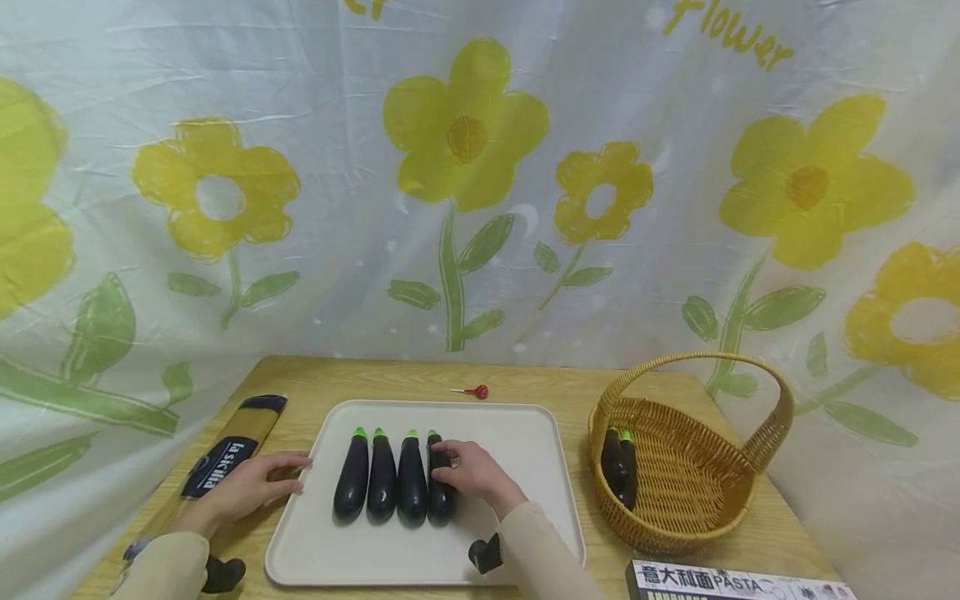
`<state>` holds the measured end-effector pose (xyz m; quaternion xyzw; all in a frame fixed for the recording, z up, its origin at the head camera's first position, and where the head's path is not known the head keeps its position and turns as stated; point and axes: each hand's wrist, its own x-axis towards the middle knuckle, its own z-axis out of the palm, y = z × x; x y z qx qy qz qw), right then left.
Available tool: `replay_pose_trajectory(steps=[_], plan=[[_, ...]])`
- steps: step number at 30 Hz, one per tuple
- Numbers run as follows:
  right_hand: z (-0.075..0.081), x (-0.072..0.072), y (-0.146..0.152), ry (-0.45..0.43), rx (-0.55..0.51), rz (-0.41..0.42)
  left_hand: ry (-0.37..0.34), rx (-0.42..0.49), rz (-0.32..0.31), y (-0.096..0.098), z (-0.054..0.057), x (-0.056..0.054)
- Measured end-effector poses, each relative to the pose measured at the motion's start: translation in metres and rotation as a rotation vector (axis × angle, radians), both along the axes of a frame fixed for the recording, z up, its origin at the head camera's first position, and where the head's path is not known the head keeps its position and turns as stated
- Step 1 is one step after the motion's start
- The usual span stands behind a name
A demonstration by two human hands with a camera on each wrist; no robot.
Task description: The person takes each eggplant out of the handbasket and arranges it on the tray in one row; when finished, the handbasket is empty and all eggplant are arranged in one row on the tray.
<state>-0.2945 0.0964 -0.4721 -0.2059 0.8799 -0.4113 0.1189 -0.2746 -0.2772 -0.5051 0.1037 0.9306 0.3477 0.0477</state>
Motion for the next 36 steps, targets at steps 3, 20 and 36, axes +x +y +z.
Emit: replay_pose_trajectory(steps=[3,20,36], plan=[[-0.001,0.001,0.0,-0.007,-0.01,-0.007,-0.005,0.001,0.003,0.0,0.001,0.0],[-0.002,0.019,0.027,-0.021,-0.117,0.005,0.031,0.006,-0.029,-0.001,0.001,0.003],[0.053,0.081,0.15,-0.034,-0.058,-0.01,0.029,0.015,-0.029,0.001,0.005,0.004]])
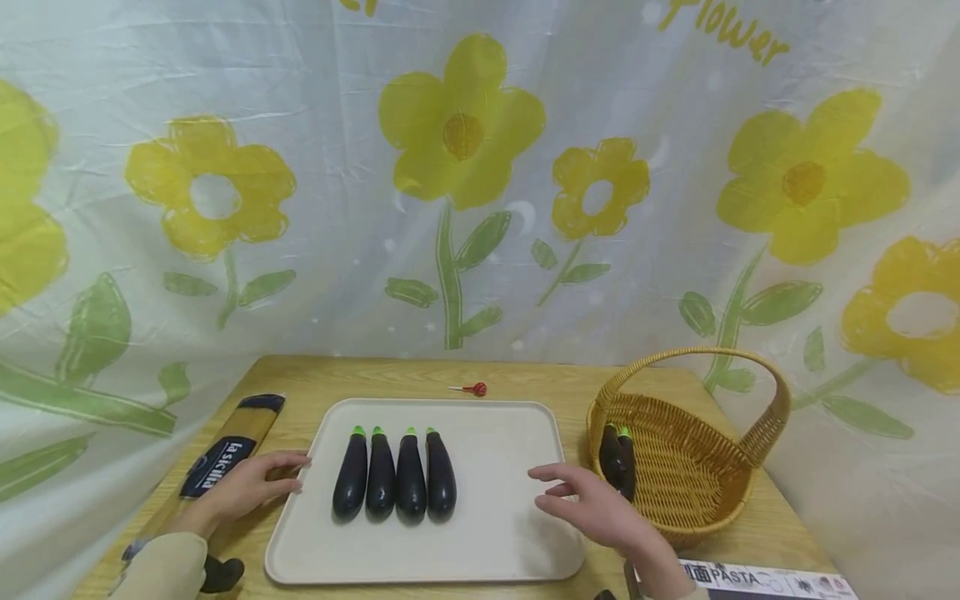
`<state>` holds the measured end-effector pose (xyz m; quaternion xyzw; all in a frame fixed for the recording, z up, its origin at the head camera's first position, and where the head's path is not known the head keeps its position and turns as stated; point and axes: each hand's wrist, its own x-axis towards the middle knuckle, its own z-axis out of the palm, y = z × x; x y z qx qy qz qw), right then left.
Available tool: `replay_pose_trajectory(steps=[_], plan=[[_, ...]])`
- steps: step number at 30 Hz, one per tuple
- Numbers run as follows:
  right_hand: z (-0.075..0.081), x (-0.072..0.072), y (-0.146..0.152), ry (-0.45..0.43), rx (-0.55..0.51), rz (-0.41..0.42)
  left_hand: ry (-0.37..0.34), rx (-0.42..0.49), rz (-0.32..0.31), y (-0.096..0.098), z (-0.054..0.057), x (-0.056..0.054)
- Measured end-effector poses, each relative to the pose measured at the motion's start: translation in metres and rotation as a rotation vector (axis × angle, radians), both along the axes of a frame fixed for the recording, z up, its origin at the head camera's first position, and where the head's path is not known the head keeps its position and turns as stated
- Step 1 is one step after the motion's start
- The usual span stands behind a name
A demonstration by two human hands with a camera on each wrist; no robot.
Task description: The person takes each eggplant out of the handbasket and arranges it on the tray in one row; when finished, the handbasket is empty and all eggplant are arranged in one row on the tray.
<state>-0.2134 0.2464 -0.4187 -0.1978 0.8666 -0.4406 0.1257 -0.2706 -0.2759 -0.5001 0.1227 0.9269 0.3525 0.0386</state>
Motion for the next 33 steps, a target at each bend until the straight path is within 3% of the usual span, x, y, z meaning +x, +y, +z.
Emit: replay_pose_trajectory(steps=[7,15,26,33], plan=[[0.025,0.0,0.066,0.021,-0.013,-0.032,-0.011,-0.004,0.0,-0.001,0.001,-0.002],[0.031,-0.026,0.112,-0.069,-0.072,-0.208,0.003,-0.002,-0.004,-0.001,-0.002,-0.001],[0.01,-0.061,0.143,-0.159,0.033,-0.287,0.016,-0.008,0.003,0.0,-0.005,-0.002],[-0.014,-0.077,0.149,-0.23,-0.027,-0.263,0.016,-0.019,0.006,-0.001,-0.004,-0.002]])
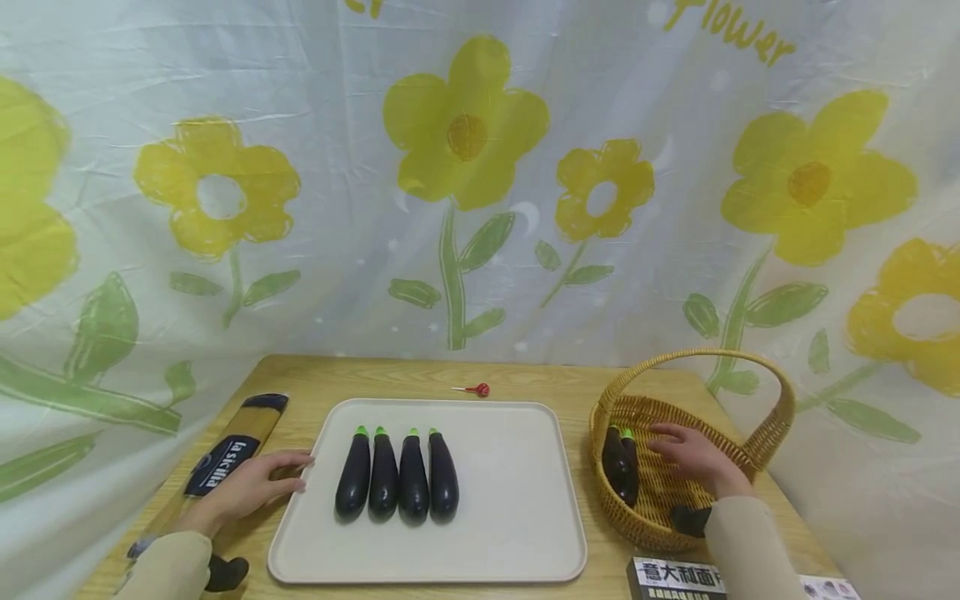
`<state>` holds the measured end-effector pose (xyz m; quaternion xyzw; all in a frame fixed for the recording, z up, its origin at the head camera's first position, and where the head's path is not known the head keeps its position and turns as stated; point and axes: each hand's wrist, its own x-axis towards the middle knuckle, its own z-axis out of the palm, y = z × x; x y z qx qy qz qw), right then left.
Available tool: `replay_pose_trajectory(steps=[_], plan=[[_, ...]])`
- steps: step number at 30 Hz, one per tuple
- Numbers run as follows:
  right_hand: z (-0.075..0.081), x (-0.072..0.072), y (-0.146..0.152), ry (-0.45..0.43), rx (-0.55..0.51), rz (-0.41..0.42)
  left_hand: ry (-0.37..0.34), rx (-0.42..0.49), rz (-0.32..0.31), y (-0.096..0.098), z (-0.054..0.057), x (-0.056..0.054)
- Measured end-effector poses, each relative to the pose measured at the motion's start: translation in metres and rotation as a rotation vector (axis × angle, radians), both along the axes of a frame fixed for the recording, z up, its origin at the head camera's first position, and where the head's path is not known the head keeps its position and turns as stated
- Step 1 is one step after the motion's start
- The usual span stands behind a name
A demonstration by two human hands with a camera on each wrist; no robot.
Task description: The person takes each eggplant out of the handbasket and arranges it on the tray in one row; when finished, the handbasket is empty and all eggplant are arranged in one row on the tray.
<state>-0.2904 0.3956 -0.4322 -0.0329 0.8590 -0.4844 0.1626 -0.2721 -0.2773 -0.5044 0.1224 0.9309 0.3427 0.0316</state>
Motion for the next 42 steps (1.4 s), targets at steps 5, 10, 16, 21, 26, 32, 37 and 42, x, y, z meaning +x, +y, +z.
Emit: replay_pose_trajectory(steps=[5,10,16,21,26,32,37,42], plan=[[-0.011,-0.005,-0.002,-0.05,-0.077,0.048,-0.009,0.008,-0.005,0.001,0.003,0.0],[-0.014,-0.006,-0.005,-0.103,-0.134,0.073,-0.008,0.024,-0.009,0.001,0.002,0.0],[-0.017,-0.009,-0.008,-0.146,-0.154,0.044,-0.014,0.026,-0.008,0.001,0.001,0.0],[-0.021,-0.011,-0.009,-0.181,-0.191,0.059,-0.019,0.019,-0.003,0.002,0.001,0.001],[-0.022,-0.012,-0.011,-0.227,-0.248,0.116,-0.01,0.007,-0.002,0.002,0.001,0.0],[-0.021,-0.01,-0.013,-0.241,-0.221,0.131,-0.012,0.014,-0.002,0.0,0.0,-0.001],[-0.02,-0.011,-0.014,-0.237,-0.232,0.139,-0.014,0.015,-0.006,0.001,0.002,0.0],[-0.019,-0.012,-0.014,-0.241,-0.254,0.149,-0.008,0.009,-0.006,0.002,0.004,0.001]])
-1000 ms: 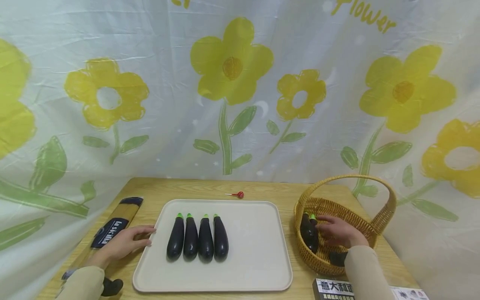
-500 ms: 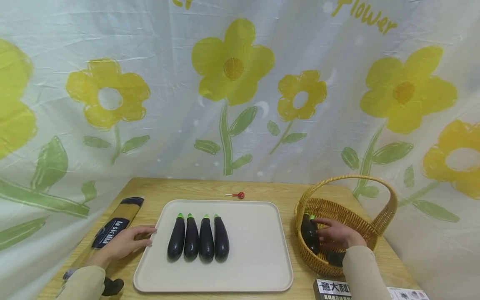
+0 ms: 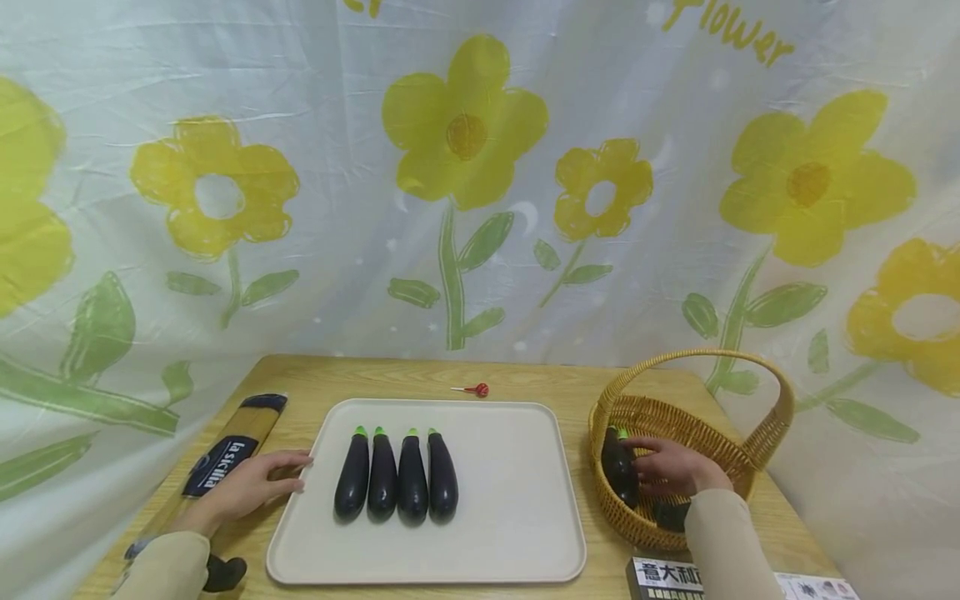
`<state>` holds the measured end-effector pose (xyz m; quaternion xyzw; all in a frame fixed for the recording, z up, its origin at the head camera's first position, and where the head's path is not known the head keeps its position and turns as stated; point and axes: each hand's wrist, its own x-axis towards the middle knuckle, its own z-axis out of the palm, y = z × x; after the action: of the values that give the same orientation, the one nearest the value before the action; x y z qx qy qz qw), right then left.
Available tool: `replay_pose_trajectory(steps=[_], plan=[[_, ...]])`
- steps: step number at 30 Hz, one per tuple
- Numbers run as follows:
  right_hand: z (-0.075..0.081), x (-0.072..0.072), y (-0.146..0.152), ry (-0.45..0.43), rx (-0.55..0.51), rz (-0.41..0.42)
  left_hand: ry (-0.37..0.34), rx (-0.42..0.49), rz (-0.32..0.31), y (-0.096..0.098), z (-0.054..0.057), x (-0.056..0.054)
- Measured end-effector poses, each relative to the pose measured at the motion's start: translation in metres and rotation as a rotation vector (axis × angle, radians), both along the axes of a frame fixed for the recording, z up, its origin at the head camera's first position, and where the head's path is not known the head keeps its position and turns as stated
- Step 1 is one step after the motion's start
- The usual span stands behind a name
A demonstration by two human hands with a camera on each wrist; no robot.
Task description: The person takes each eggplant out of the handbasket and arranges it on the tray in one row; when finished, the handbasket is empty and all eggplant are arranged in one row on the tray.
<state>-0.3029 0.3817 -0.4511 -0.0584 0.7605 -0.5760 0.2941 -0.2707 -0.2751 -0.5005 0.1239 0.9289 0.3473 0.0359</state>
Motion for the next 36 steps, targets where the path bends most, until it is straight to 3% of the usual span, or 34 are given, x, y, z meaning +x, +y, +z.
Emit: replay_pose_trajectory(steps=[6,14,21,24,33,36], plan=[[0.001,0.0,0.0,0.007,-0.004,0.006,-0.011,-0.003,0.005,0.001,0.001,0.0],[-0.002,-0.002,-0.004,0.064,0.062,-0.065,-0.005,0.006,-0.009,0.0,-0.001,0.0],[0.004,0.003,-0.002,0.177,0.246,-0.164,-0.006,0.005,-0.008,0.0,0.001,0.0],[0.008,0.005,0.002,0.212,0.333,-0.163,-0.009,0.002,-0.01,0.0,0.001,0.0],[0.012,0.008,0.007,0.122,0.425,-0.152,-0.007,-0.01,-0.005,0.0,-0.001,-0.002],[0.014,0.01,0.008,0.14,0.451,-0.166,-0.012,-0.017,-0.006,-0.001,-0.001,-0.002]])
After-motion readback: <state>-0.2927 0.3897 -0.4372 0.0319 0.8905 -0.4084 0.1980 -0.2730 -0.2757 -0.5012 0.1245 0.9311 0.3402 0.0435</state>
